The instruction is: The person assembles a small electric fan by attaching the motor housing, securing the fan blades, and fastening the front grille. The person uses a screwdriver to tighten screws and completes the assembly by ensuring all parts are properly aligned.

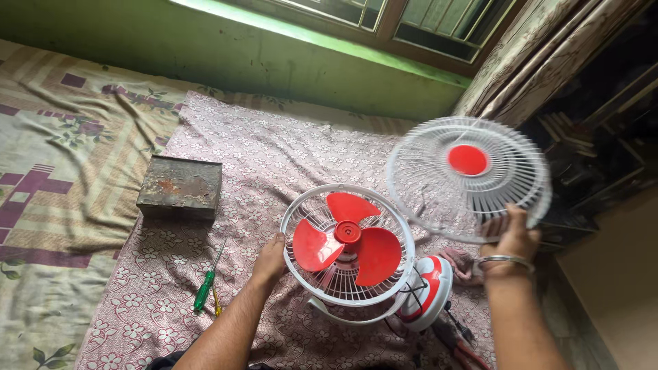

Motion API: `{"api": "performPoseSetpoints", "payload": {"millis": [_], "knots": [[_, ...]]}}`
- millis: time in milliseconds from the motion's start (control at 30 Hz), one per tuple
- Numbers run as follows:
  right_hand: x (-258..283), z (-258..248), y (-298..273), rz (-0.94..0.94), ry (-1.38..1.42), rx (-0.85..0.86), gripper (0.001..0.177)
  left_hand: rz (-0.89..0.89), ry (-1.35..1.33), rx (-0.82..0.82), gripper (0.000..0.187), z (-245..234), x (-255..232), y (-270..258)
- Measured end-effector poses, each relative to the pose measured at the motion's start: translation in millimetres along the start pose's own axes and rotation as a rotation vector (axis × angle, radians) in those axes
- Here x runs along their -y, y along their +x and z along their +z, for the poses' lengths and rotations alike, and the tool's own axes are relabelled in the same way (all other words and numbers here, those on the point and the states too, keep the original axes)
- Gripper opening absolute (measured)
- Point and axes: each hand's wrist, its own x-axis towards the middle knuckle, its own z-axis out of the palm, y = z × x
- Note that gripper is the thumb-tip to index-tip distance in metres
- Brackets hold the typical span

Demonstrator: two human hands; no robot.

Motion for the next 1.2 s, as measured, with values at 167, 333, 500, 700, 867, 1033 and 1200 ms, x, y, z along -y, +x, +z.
{"api": "performPoseSetpoints", "payload": {"millis": [167,333,500,700,867,1033,1200], "knots": [[-52,12,-37,0.265,-0.006,0.165,0.02,-0.072,-0.17,0.118,0.088,0,6,5],[-110,17,-77,0.514,0.017,0.143,0.03,-0.062,-0.212,0.261,0.113,-2,-12,-10],[-135,10,-96,0.675,-0.03,0.247,0.043,-0.116,-0.191,0.242,0.107,-3,-43,-43],[-118,16,-102,0.615,-0.285,0.234,0.064,-0.103,-0.152,0.236,0.084,-2,-47,-47],[-80,29,-113,0.538,-0.775,0.155,0.081,-0.132,-0.13,0.179,0.064,1,-53,-50],[-87,18,-103,0.527,-0.499,0.232,0.067,-0.107,-0.155,0.162,0.063,2,-59,-55],[-100,6,-101,0.434,-0.659,0.22,0.071,-0.111,-0.167,0.16,0.061,2,-54,-51]]}}
